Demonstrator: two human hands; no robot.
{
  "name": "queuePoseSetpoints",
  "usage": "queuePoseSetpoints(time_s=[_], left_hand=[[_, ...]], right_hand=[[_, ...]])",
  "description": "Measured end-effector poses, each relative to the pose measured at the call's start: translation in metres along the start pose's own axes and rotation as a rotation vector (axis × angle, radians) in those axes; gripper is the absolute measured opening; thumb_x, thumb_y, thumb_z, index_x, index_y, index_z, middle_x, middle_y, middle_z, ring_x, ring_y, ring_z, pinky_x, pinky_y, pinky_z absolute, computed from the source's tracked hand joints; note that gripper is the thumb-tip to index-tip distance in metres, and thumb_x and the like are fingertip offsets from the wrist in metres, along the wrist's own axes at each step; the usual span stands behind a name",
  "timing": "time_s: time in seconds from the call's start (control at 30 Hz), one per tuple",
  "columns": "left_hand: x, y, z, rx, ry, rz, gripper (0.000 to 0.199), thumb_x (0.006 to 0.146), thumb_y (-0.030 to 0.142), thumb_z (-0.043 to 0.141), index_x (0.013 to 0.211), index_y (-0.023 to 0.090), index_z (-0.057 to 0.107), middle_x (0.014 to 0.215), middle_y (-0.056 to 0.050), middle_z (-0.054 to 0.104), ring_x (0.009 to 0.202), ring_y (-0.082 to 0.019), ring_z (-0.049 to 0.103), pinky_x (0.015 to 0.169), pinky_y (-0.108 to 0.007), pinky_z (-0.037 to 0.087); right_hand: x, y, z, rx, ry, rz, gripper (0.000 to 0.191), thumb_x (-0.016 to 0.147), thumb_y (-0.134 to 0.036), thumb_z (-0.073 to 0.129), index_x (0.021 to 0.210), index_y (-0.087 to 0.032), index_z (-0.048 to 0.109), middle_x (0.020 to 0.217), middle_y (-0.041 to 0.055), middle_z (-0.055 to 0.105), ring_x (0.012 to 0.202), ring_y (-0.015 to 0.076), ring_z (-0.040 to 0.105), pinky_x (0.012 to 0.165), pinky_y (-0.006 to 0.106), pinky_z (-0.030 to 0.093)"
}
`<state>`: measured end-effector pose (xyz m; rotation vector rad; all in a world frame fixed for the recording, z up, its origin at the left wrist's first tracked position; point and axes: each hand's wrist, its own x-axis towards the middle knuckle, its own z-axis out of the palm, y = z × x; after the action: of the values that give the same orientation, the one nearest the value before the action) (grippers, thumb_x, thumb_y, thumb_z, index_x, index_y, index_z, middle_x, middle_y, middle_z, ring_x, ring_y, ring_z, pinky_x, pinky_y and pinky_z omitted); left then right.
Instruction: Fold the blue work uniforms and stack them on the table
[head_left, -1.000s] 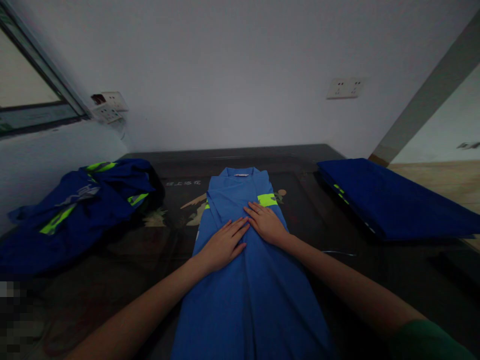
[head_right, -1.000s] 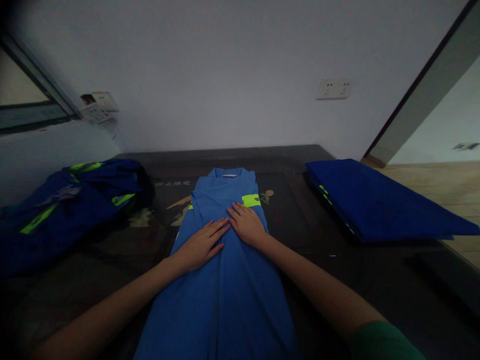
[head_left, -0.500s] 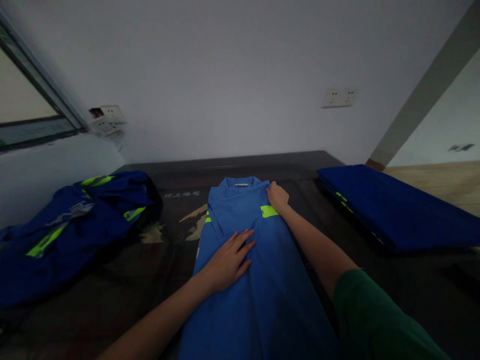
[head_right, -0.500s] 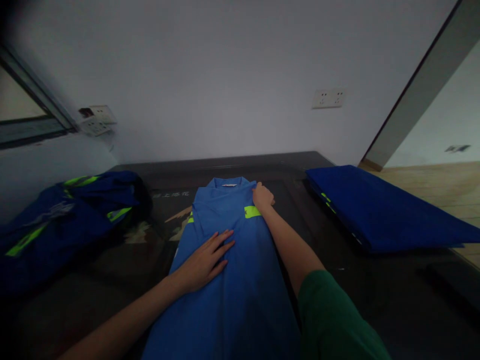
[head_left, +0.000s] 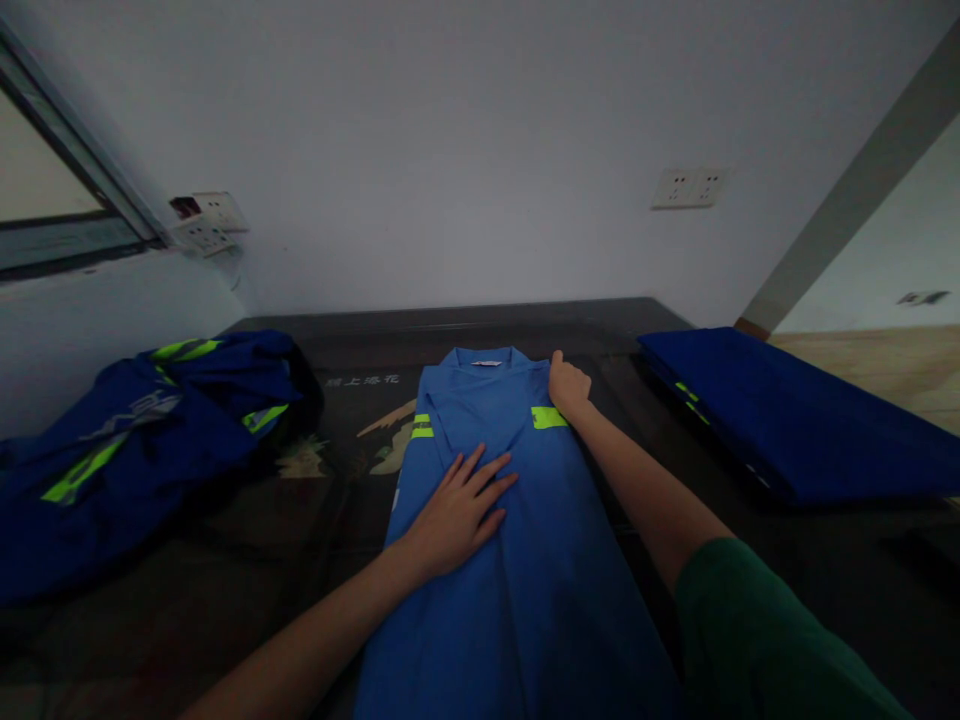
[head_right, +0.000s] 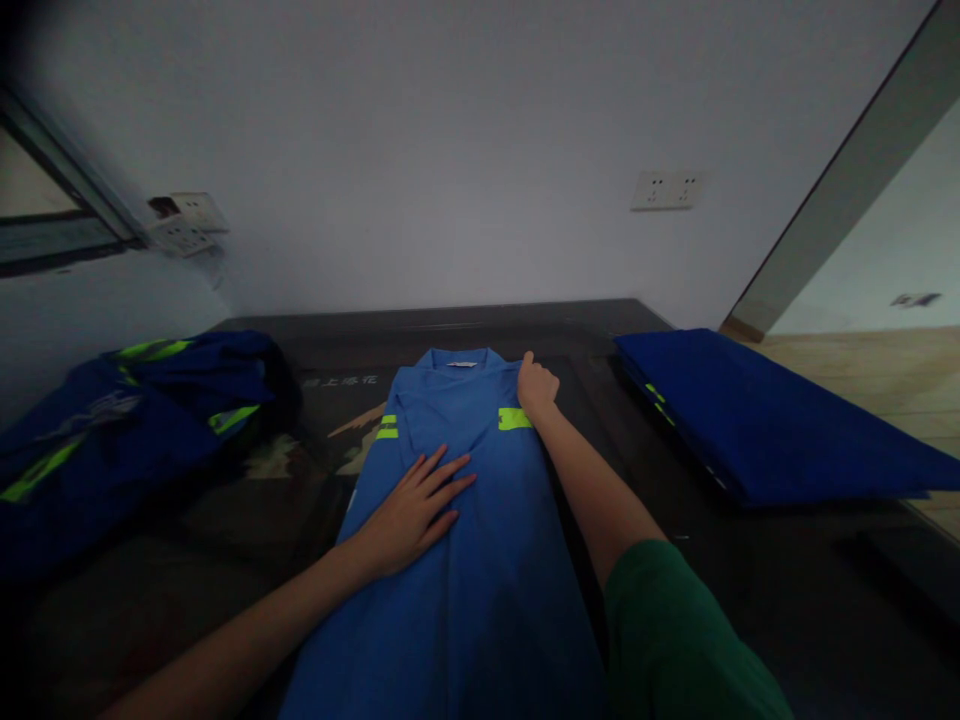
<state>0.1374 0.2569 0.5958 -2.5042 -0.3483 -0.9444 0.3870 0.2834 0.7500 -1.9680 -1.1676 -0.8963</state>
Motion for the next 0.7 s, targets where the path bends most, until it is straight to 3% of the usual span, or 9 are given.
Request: queuePoseSetpoints(time_s=[0.13,0.23,0.33,0.43,0.57,0.7], left_hand=[[-0.001,0.000,0.002,0.002,0.022,-0.005,0.047,0.096,0.033,0.045,0.143,0.029,0.039,0.153,-0.005,0.034,0.144,-0.029,0.019,0.113,-0.057,0.027],[-0.001,0.000,0.002,0.010,0.018,-0.026,0.046,0.096,0.032,0.044,0.142,0.028,0.041,0.152,-0.005,0.035,0.143,-0.029,0.023,0.113,-0.056,0.028],[-0.001,0.001,0.003,0.017,0.007,-0.034,0.046,0.096,0.032,0.045,0.141,0.029,0.042,0.152,-0.004,0.035,0.143,-0.029,0.025,0.113,-0.056,0.028],[-0.001,0.000,0.003,0.020,0.014,-0.028,0.045,0.096,0.033,0.045,0.141,0.030,0.042,0.152,-0.004,0.035,0.143,-0.028,0.024,0.113,-0.056,0.027],[-0.001,-0.001,0.004,0.026,0.021,-0.005,0.046,0.097,0.033,0.043,0.142,0.031,0.040,0.153,-0.003,0.034,0.143,-0.028,0.023,0.113,-0.056,0.027],[-0.001,-0.002,0.005,0.032,0.033,0.018,0.045,0.097,0.034,0.043,0.142,0.031,0.040,0.153,-0.002,0.033,0.144,-0.027,0.021,0.114,-0.055,0.026]], right_hand=[[-0.018,-0.007,-0.004,0.084,0.096,-0.138,0.036,0.097,-0.022,0.032,0.127,-0.014,0.050,0.125,0.0191,0.057,0.113,0.0269,0.056,0.087,0.037,0.047],[-0.037,-0.011,0.008,0.062,-0.037,-0.278,0.041,0.097,-0.033,0.038,0.131,-0.014,0.050,0.134,0.0187,0.053,0.122,0.0292,0.050,0.099,0.044,0.040],[-0.044,-0.006,0.022,0.031,-0.138,-0.336,0.054,0.098,-0.045,0.035,0.142,-0.015,0.041,0.150,0.0177,0.036,0.138,0.0307,0.032,0.110,0.052,0.026],[-0.034,0.007,0.028,0.006,-0.197,-0.355,0.057,0.099,-0.050,0.030,0.148,-0.022,0.032,0.156,0.0127,0.024,0.143,0.0287,0.021,0.112,0.056,0.017],[-0.013,0.027,0.020,-0.051,-0.237,-0.386,0.051,0.100,-0.041,0.029,0.149,-0.026,0.029,0.157,0.0075,0.023,0.144,0.0278,0.017,0.112,0.062,0.012],[0.003,0.036,0.002,0.016,-0.080,-0.221,0.051,0.101,-0.034,0.025,0.147,-0.014,0.035,0.152,0.0138,0.033,0.142,0.0264,0.025,0.112,0.052,0.022]])
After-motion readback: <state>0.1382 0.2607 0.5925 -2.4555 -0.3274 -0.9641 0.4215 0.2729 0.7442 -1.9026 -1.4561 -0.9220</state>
